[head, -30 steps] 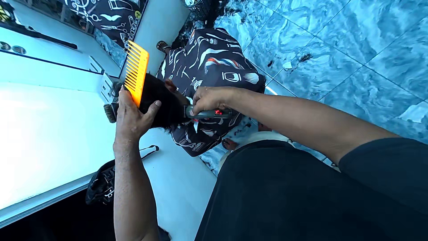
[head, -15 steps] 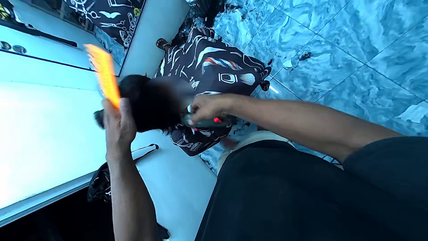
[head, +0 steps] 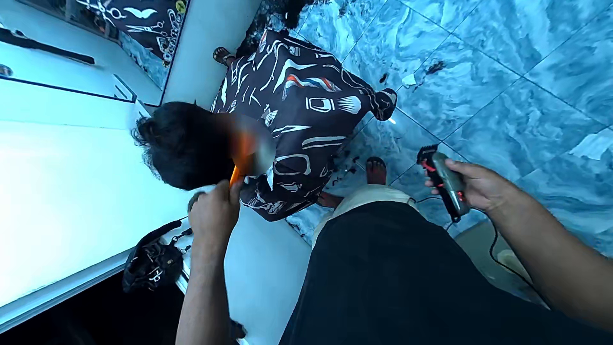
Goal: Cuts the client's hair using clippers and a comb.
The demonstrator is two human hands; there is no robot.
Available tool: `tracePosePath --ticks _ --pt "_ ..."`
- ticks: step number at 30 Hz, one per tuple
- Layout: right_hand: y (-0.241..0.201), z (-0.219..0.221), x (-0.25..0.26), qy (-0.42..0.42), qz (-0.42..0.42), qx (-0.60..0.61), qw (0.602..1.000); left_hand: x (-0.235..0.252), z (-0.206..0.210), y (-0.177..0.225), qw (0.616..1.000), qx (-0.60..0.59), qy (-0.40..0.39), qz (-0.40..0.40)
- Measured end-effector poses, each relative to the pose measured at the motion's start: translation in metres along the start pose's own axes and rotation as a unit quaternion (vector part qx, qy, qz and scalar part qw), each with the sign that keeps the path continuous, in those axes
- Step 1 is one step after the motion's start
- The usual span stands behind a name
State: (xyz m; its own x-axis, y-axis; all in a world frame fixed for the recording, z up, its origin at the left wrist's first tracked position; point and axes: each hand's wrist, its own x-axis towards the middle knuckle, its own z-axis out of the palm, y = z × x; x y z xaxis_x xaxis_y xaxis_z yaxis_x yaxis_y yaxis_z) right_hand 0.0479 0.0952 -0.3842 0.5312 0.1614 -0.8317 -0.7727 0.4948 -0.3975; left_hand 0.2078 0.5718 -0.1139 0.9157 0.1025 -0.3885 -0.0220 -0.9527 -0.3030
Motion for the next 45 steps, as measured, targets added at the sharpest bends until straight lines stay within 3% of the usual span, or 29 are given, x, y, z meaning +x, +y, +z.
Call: tracePosePath --ticks 5,7,9,11,13,15,17,18,21,24,27,32,35,39,42,45 --pt "0.013 0.021 -0.01 0.04 -0.031 0.064 0.997 -0.033 0.116 -0.117 0.986 -0.01 0.049 0.159" --pt "0.017 0.048 -0.01 0.05 -0.053 0.038 0.997 -0.039 0.161 -0.161 0.961 -0.055 0.116 0.243" --pt "0.018 0.09 -0.01 0.045 -0.091 -0.017 0.995 -0.043 0.181 -0.183 0.937 -0.125 0.205 0.255" --pt "0.018 0.146 -0.009 0.019 -0.154 -0.079 0.985 -0.038 0.168 -0.175 0.901 -0.205 0.323 0.202" --pt "0.013 0.213 -0.009 -0.024 -0.252 -0.153 0.955 -0.022 0.13 -0.154 0.842 -0.27 0.443 0.147" --pt "0.008 0.285 -0.006 -0.042 -0.354 -0.2 0.913 0.001 0.081 -0.132 0.789 -0.324 0.501 0.149" --pt "0.001 0.343 -0.001 -0.042 -0.391 -0.238 0.888 0.022 0.037 -0.114 0.782 -0.328 0.496 0.188" --pt "-0.001 0.363 0.002 -0.032 -0.381 -0.272 0.883 0.03 0.016 -0.104 0.798 -0.321 0.467 0.205" --pt "-0.013 0.394 0.001 0.03 -0.28 -0.399 0.873 0.04 -0.031 -0.077 0.888 -0.272 0.301 0.217" --pt "-0.027 0.404 -0.017 0.082 -0.204 -0.509 0.832 0.052 -0.04 -0.062 0.939 -0.184 0.209 0.204" --pt "-0.035 0.411 -0.024 0.096 -0.192 -0.585 0.782 0.058 -0.035 -0.058 0.949 -0.141 0.197 0.202" --pt "-0.031 0.414 -0.013 0.023 -0.251 -0.492 0.834 0.077 -0.032 -0.067 0.943 -0.121 0.209 0.23" --pt "-0.028 0.417 -0.011 0.035 -0.239 -0.502 0.83 0.086 -0.034 -0.072 0.944 -0.117 0.198 0.235" --pt "-0.023 0.412 -0.002 -0.036 -0.289 -0.413 0.863 0.095 -0.034 -0.073 0.941 -0.114 0.203 0.247" --pt "-0.024 0.412 0.002 -0.02 -0.27 -0.428 0.862 0.097 -0.035 -0.073 0.942 -0.104 0.202 0.246" --pt "-0.026 0.41 0.002 -0.089 -0.302 -0.352 0.881 0.096 -0.035 -0.071 0.943 -0.101 0.203 0.244"
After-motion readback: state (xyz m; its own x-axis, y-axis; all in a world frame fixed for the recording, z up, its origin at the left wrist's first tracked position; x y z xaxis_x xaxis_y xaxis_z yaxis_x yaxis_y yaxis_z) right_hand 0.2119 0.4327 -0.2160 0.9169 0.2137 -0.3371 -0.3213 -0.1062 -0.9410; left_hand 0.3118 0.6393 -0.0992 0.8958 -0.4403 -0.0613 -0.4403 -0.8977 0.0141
